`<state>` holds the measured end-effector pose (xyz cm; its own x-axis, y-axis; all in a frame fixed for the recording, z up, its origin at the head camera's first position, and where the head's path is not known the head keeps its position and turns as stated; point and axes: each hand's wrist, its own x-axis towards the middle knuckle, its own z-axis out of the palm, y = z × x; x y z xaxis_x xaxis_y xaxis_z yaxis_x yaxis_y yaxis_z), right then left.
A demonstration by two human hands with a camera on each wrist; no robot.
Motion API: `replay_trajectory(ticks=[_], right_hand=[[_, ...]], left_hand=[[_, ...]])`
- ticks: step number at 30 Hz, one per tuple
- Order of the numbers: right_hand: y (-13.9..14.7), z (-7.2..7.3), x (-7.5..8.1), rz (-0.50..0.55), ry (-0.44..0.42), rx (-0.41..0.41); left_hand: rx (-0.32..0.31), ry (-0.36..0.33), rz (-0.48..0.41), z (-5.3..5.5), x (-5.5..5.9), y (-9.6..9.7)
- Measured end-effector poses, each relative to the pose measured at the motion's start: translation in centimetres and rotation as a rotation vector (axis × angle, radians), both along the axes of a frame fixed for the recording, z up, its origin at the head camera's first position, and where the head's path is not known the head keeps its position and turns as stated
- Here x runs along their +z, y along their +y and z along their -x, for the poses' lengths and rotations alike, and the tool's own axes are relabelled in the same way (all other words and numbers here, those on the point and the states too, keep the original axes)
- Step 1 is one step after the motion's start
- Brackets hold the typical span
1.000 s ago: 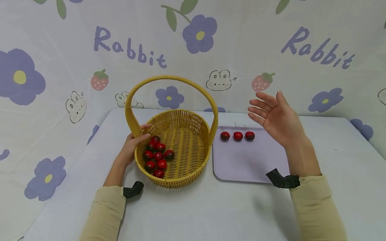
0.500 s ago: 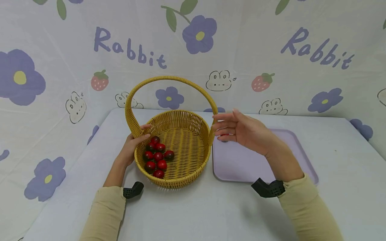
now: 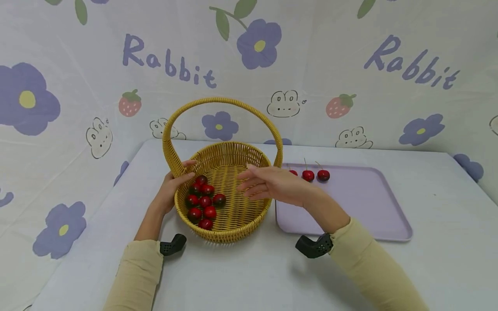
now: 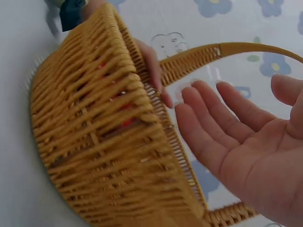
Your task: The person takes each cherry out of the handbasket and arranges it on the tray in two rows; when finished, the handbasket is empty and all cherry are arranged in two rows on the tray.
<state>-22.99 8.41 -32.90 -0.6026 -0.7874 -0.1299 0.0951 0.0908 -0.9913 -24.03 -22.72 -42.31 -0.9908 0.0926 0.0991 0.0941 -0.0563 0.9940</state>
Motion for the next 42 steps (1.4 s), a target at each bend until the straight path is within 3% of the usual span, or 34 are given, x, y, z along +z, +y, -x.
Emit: replay_trajectory(ticks=[10,24,35,42], right_hand=[[-4.3,0.0,-1.5,-0.301,0.160,0.079],[-7.8,-1.0,-3.3,-0.556,0.216,0.142],[-8.7,-1.4,-4.0,-0.555,0.247,0.161],[-9.0,-1.3,-4.2,-0.524,0.271,0.227]], left_hand=[[-0.003,0.000,0.001,0.0,-0.1,0.0],[0.002,-0.004,0.018,0.1,0.4,0.3],[0.007,-0.012,0.020,0.0,0.4,0.2],[0.016,-0.018,0.019,-0.1,0.3,0.1]])
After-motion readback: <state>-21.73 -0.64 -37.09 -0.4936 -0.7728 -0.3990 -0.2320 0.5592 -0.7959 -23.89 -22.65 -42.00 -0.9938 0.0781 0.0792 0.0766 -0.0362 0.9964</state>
